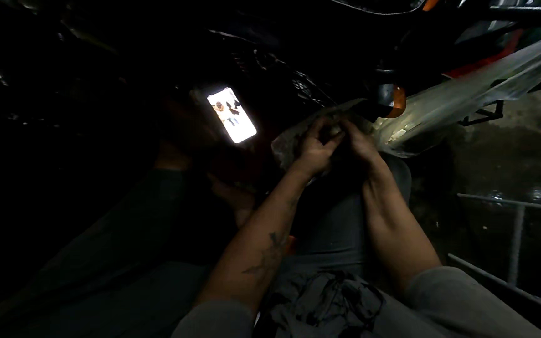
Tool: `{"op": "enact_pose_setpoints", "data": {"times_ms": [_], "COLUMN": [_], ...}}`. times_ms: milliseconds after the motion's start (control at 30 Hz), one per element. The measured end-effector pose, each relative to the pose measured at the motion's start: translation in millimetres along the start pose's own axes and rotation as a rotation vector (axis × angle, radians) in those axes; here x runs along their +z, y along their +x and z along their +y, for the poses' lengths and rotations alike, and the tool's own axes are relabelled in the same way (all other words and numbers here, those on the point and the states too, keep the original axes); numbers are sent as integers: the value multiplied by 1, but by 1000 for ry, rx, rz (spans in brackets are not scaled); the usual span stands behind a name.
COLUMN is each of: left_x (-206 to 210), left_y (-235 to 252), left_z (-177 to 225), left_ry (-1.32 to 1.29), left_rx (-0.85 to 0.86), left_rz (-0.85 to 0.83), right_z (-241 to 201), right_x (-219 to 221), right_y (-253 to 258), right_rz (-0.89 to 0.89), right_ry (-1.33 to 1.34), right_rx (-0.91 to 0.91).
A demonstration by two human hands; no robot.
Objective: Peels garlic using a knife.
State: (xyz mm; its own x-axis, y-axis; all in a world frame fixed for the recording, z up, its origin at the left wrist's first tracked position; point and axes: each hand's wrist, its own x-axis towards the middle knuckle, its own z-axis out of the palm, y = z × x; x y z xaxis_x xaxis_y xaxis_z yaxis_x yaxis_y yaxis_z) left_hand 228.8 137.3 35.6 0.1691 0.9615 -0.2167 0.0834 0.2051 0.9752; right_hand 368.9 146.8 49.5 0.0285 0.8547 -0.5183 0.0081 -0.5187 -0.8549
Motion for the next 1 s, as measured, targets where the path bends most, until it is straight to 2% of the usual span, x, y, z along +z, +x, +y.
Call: {"op": "enact_pose_setpoints", "data": {"times_ms": [133,233,333,400,433,500,567,633,700,800,833,900,1000], "left_x": [-7,-12,-18,-21,-22,-22,-18,-13,-13,-17,-20,-24,-27], "left_y": [4,3,1,-4,-7,-11,-12,-10,-7,-3,-2,-1,-4], "left_z": [-7,1,16,24,24,11,3,-2,-3,-3,-1,2,9], "left_ry": [58,243,498,502,455,333,264,266,188,-97,-112,13,393], "left_rx": [-15,-69,-220,-271,-222,9,179,234,187,29,-34,-96,-89], "left_rz": [95,25,-65,-57,-6,124,133,122,89,12,1,15,14], "right_z": [0,0,-5,-6,-5,-2,0,-3,-3,-2,-2,-4,-8], "right_x": [4,1,-1,-2,-3,-5,-5,-2,-1,-7,-8,-8,-6], "right_y": [-7,-3,-1,-1,0,2,3,1,-1,-2,-1,0,1], "right_rz": [-74,-84,-57,-38,-47,-100,-169,-169,-233,-299,-316,-269,-198], "right_ry": [29,85,183,228,221,200,222,245,262,307,319,298,356], "right_rx": [27,115,165,144,112,44,2,53,71,96,126,202,208]}}
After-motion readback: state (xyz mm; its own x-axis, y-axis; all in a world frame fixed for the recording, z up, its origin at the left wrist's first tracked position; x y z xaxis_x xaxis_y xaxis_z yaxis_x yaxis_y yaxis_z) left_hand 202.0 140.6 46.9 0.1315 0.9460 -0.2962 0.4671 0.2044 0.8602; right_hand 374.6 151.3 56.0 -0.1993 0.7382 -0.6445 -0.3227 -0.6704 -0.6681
